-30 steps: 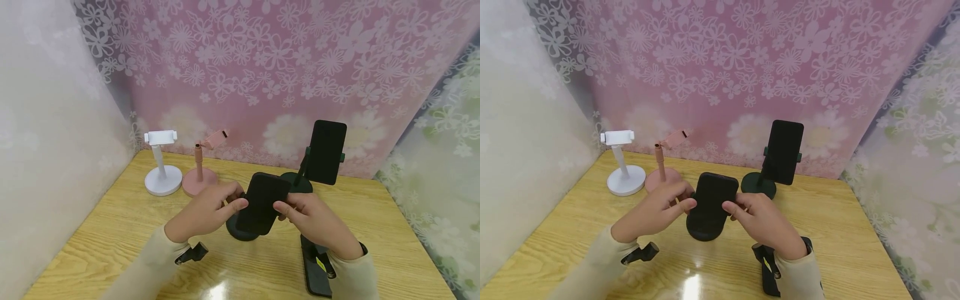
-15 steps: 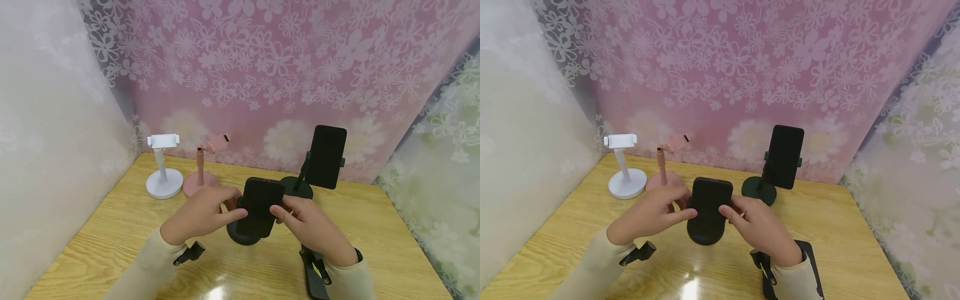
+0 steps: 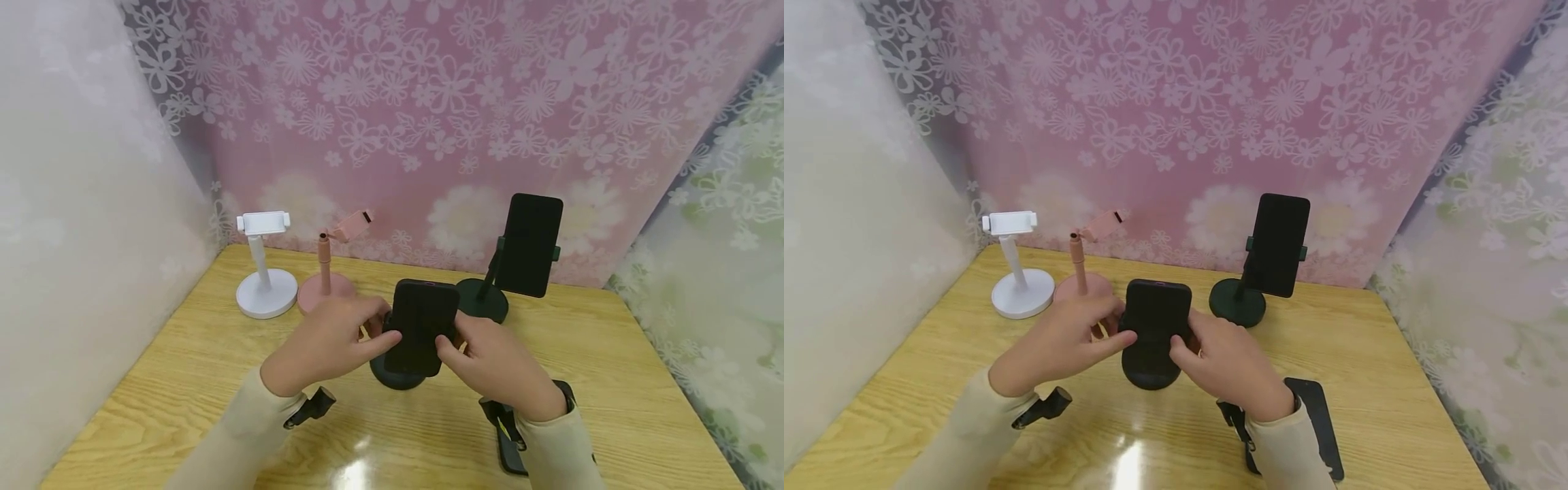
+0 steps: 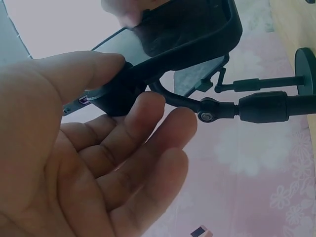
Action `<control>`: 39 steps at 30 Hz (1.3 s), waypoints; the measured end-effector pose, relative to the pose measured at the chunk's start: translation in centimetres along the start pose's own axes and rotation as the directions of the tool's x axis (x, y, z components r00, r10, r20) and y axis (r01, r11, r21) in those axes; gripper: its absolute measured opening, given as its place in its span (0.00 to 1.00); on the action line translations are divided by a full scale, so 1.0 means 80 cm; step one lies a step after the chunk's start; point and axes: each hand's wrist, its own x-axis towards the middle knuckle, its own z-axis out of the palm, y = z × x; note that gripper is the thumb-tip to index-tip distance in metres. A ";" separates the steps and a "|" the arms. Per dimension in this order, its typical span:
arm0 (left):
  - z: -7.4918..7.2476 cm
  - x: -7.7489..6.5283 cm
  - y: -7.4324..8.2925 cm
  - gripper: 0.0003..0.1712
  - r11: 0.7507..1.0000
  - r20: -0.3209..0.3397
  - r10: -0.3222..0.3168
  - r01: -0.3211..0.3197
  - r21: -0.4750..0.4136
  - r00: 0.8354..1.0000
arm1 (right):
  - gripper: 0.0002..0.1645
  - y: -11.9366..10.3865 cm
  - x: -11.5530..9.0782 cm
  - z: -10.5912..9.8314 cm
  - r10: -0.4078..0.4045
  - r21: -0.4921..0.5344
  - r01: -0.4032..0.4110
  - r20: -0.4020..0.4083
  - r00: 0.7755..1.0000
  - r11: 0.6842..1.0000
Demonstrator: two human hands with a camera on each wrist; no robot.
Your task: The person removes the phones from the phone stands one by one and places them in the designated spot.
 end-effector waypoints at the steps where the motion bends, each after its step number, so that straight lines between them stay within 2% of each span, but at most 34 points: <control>1: 0.001 0.001 0.000 0.11 1.000 -0.001 0.000 0.000 0.001 1.000 | 0.14 -0.001 0.000 -0.001 0.009 -0.004 -0.009 0.008 1.000 1.000; 6: 0.004 0.001 0.000 0.10 1.000 -0.013 0.007 -0.007 -0.007 1.000 | 0.12 -0.004 -0.001 -0.002 0.055 -0.013 -0.055 0.026 0.998 0.998; 9: 0.005 0.001 -0.001 0.10 0.999 -0.011 0.008 -0.008 -0.033 1.000 | 0.13 -0.005 -0.002 -0.002 0.049 0.001 -0.049 0.008 0.999 0.999; 11: 0.005 0.001 -0.001 0.11 0.997 -0.001 -0.004 0.004 -0.072 1.000 | 0.13 -0.005 -0.004 -0.003 0.035 0.007 -0.035 -0.049 0.998 0.999; 13: 0.004 0.001 -0.001 0.12 0.992 0.013 -0.035 0.036 -0.122 0.999 | 0.16 -0.007 -0.007 -0.002 0.018 0.023 -0.015 -0.149 0.989 1.000; 15: 0.005 0.001 -0.002 0.15 0.980 0.028 -0.077 0.081 -0.182 0.997 | 0.21 -0.010 -0.009 0.001 -0.012 0.013 0.016 -0.289 0.957 1.000; 17: 0.005 0.001 -0.002 0.18 0.966 0.039 -0.112 0.118 -0.230 0.993 | 0.29 -0.014 -0.011 0.007 -0.069 -0.021 0.067 -0.437 0.897 0.998; 19: 0.006 0.002 -0.002 0.20 0.955 0.042 -0.128 0.135 -0.263 0.991 | 0.33 -0.019 -0.012 0.013 -0.145 -0.090 0.114 -0.538 0.830 0.989; 21: 0.006 0.002 -0.002 0.20 0.955 0.041 -0.123 0.129 -0.269 0.992 | 0.35 -0.024 -0.012 0.017 -0.231 -0.183 0.150 -0.592 0.772 0.972; 22: 0.007 0.003 -0.002 0.19 0.955 0.040 -0.116 0.123 -0.268 0.992 | 0.35 -0.026 -0.011 0.018 -0.268 -0.226 0.161 -0.602 0.752 0.961; 25: 0.007 0.003 -0.002 0.18 0.960 0.035 -0.099 0.104 -0.259 0.994 | 0.37 -0.034 -0.009 0.017 -0.359 -0.335 0.187 -0.588 0.725 0.924; 28: 0.007 0.002 -0.002 0.18 0.961 0.039 -0.088 0.095 -0.259 0.995 | 0.38 -0.044 -0.007 0.014 -0.415 -0.412 0.197 -0.550 0.724 0.890; 31: 0.007 0.001 -0.001 0.18 0.960 0.042 -0.080 0.088 -0.267 0.996 | 0.34 -0.055 -0.006 0.010 -0.451 -0.470 0.205 -0.501 0.738 0.858; 35: 0.007 0.001 -0.001 0.17 0.962 0.036 -0.076 0.083 -0.261 0.996 | 0.30 -0.070 -0.004 0.004 -0.461 -0.528 0.197 -0.430 0.777 0.826; 39: 0.008 0.002 -0.001 0.15 0.963 0.038 -0.075 0.082 -0.257 0.996 | 0.34 -0.083 0.000 0.001 -0.435 -0.571 0.174 -0.361 0.825 0.802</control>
